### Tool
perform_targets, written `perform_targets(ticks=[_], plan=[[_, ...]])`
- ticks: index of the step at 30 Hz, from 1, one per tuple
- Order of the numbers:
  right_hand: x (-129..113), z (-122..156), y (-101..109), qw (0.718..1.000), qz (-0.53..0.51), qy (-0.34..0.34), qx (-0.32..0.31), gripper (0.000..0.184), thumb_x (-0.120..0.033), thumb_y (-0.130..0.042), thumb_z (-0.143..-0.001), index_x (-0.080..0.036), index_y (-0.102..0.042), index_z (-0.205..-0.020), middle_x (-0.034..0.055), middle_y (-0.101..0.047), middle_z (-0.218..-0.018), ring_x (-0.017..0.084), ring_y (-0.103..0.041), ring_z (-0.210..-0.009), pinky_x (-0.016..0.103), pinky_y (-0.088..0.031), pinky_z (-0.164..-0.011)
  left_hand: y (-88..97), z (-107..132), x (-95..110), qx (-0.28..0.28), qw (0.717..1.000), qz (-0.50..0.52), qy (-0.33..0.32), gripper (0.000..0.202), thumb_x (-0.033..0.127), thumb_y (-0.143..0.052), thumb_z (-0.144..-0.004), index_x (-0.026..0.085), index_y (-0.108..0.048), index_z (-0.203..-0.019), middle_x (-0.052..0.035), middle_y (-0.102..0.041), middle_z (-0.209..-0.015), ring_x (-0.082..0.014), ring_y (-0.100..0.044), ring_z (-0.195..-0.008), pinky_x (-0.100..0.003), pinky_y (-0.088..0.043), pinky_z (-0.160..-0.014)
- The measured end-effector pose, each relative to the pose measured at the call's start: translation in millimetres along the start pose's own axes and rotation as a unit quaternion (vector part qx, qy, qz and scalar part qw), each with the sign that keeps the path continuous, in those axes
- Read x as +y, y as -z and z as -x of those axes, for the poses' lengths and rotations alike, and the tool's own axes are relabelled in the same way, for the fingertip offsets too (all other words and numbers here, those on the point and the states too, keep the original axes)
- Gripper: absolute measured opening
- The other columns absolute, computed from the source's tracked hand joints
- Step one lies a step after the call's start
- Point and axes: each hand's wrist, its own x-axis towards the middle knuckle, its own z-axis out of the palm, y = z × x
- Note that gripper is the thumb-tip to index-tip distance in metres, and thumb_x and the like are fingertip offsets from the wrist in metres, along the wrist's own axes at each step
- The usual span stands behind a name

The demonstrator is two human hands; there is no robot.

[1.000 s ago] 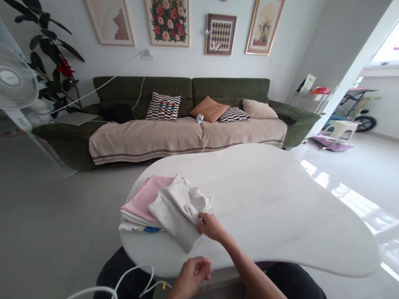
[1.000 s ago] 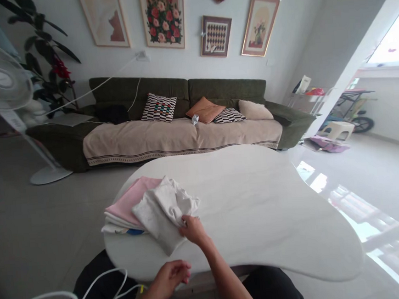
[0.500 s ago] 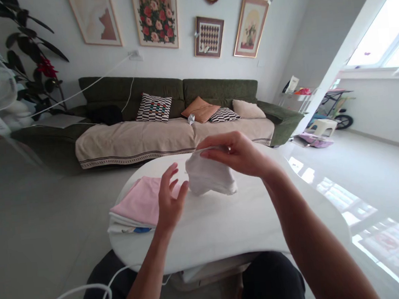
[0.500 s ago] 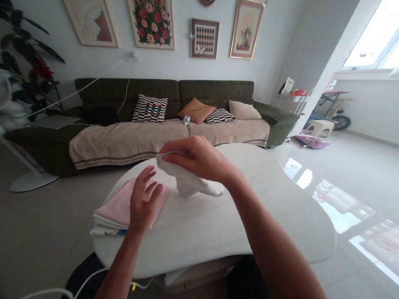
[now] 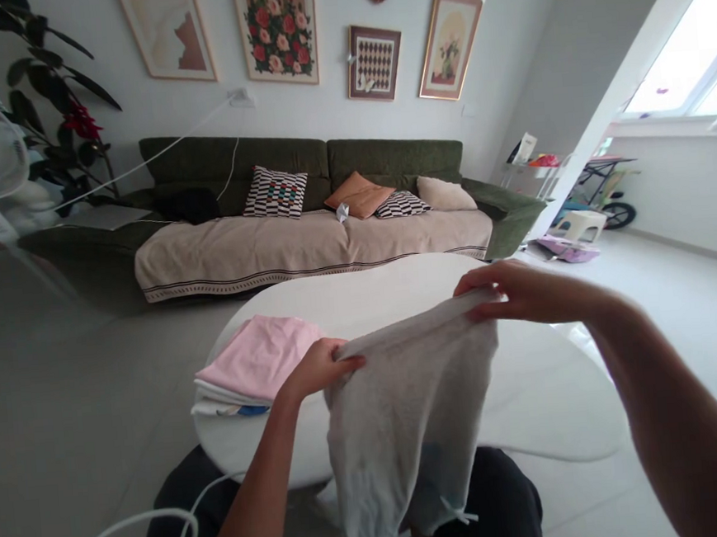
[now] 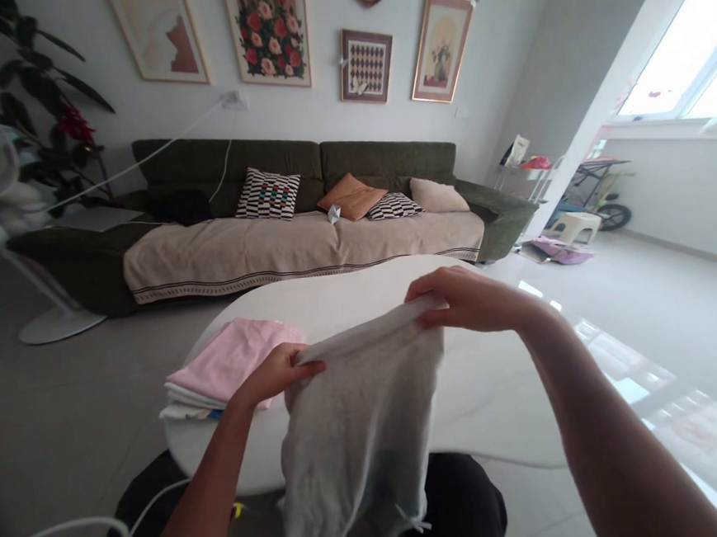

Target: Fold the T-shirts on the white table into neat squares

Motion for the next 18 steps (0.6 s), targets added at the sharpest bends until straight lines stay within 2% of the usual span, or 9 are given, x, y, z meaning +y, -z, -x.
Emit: perform_targets(ticks=[2, 3, 5, 8, 10, 11, 13, 15, 18], plan=[[30, -3, -14, 0.995, 0.087, -0.049, 0.002, 0.006, -0.025, -0.063, -0.062, -0.020, -0.065, -0.064, -0.0023, -0.060, -0.057, 0.009, -0.051, -0.050, 0.021, -0.035, -0.048, 7.6, -11, -16, 0.067, 0.994, -0.088, 0.022, 0.027, 0.039, -0.061, -0.062, 0.015, -0.055, -0.051, 0.0044, -0.049, -0.047, -0.0111, -0.048, -0.055, -0.019, -0.035, -0.053], [39, -5, -20, 0.987, 0.133, -0.081, 0.040, 0.004, -0.022, -0.060, -0.064, -0.019, -0.064, -0.063, -0.0018, -0.059, -0.056, 0.009, -0.049, -0.049, 0.021, -0.032, -0.046, 13.9, -18, -17, 0.118, 0.985, -0.119, 0.025, 0.023, 0.035, -0.060, -0.062, 0.016, -0.056, -0.052, 0.0042, -0.050, -0.048, -0.0115, -0.049, -0.056, -0.019, -0.035, -0.055], [46, -7, -23, 0.950, 0.212, -0.139, 0.181, 0.011, -0.018, -0.053, -0.069, -0.019, -0.064, -0.070, 0.0003, -0.061, -0.063, 0.011, -0.050, -0.052, 0.022, -0.031, -0.047, 29.1, -32, -3, 0.251, 0.958, -0.140, -0.006, 0.013, 0.028, -0.057, -0.065, 0.016, -0.059, -0.060, 0.0030, -0.054, -0.056, -0.0125, -0.051, -0.063, -0.020, -0.036, -0.060], [34, 1, -10, 0.837, 0.277, -0.171, 0.441, 0.021, -0.018, -0.046, -0.077, -0.020, -0.062, -0.090, 0.0052, -0.061, -0.080, 0.017, -0.054, -0.075, 0.027, -0.038, -0.059, 51.2, -46, 44, 0.432, 0.885, -0.103, -0.141, 0.015, 0.019, -0.051, -0.069, 0.018, -0.062, -0.079, 0.0008, -0.058, -0.074, -0.0131, -0.053, -0.075, -0.021, -0.037, -0.069], [25, 11, -2, 0.775, 0.288, -0.162, 0.539, 0.025, -0.021, -0.042, -0.081, -0.020, -0.061, -0.097, 0.0077, -0.057, -0.083, 0.020, -0.052, -0.084, 0.030, -0.040, -0.070, 60.6, -47, 75, 0.482, 0.844, -0.086, -0.217, 0.020, 0.017, -0.049, -0.070, 0.018, -0.062, -0.085, 0.0007, -0.057, -0.079, -0.0125, -0.052, -0.078, -0.021, -0.038, -0.073], [24, 18, -1, 0.760, 0.287, -0.153, 0.562, 0.026, -0.022, -0.042, -0.082, -0.020, -0.061, -0.098, 0.0083, -0.056, -0.083, 0.020, -0.051, -0.086, 0.031, -0.041, -0.073, 62.9, -45, 86, 0.488, 0.836, -0.084, -0.238, 0.021, 0.016, -0.050, -0.069, 0.018, -0.063, -0.086, 0.0010, -0.056, -0.079, -0.0122, -0.051, -0.078, -0.021, -0.038, -0.073], [28, 33, -10, 0.763, 0.272, -0.137, 0.570, 0.025, -0.021, -0.044, -0.080, -0.020, -0.063, -0.097, 0.0082, -0.053, -0.083, 0.020, -0.050, -0.086, 0.032, -0.042, -0.077, 61.1, -37, 92, 0.464, 0.846, -0.084, -0.247, 0.023, 0.014, -0.050, -0.067, 0.019, -0.064, -0.085, 0.0015, -0.054, -0.078, -0.0117, -0.051, -0.076, -0.020, -0.038, -0.072], [34, 50, -35, 0.795, 0.241, -0.130, 0.542, 0.024, -0.020, -0.046, -0.078, -0.020, -0.064, -0.093, 0.0068, -0.053, -0.082, 0.020, -0.051, -0.085, 0.033, -0.043, -0.075, 50.3, -24, 78, 0.410, 0.882, -0.083, -0.218, 0.024, 0.011, -0.050, -0.065, 0.019, -0.064, -0.083, 0.0016, -0.055, -0.075, -0.0119, -0.052, -0.074, -0.020, -0.039, -0.069], [38, 76, -89, 0.875, 0.132, -0.185, 0.428, 0.020, -0.023, -0.048, -0.080, -0.023, -0.061, -0.094, 0.0051, -0.056, -0.090, 0.017, -0.053, -0.084, 0.032, -0.045, -0.073, 18.2, 4, 30, 0.282, 0.946, -0.080, -0.137, 0.028, 0.007, -0.049, -0.060, 0.019, -0.064, -0.080, 0.0009, -0.058, -0.077, -0.0139, -0.054, -0.077, -0.021, -0.040, -0.071]])
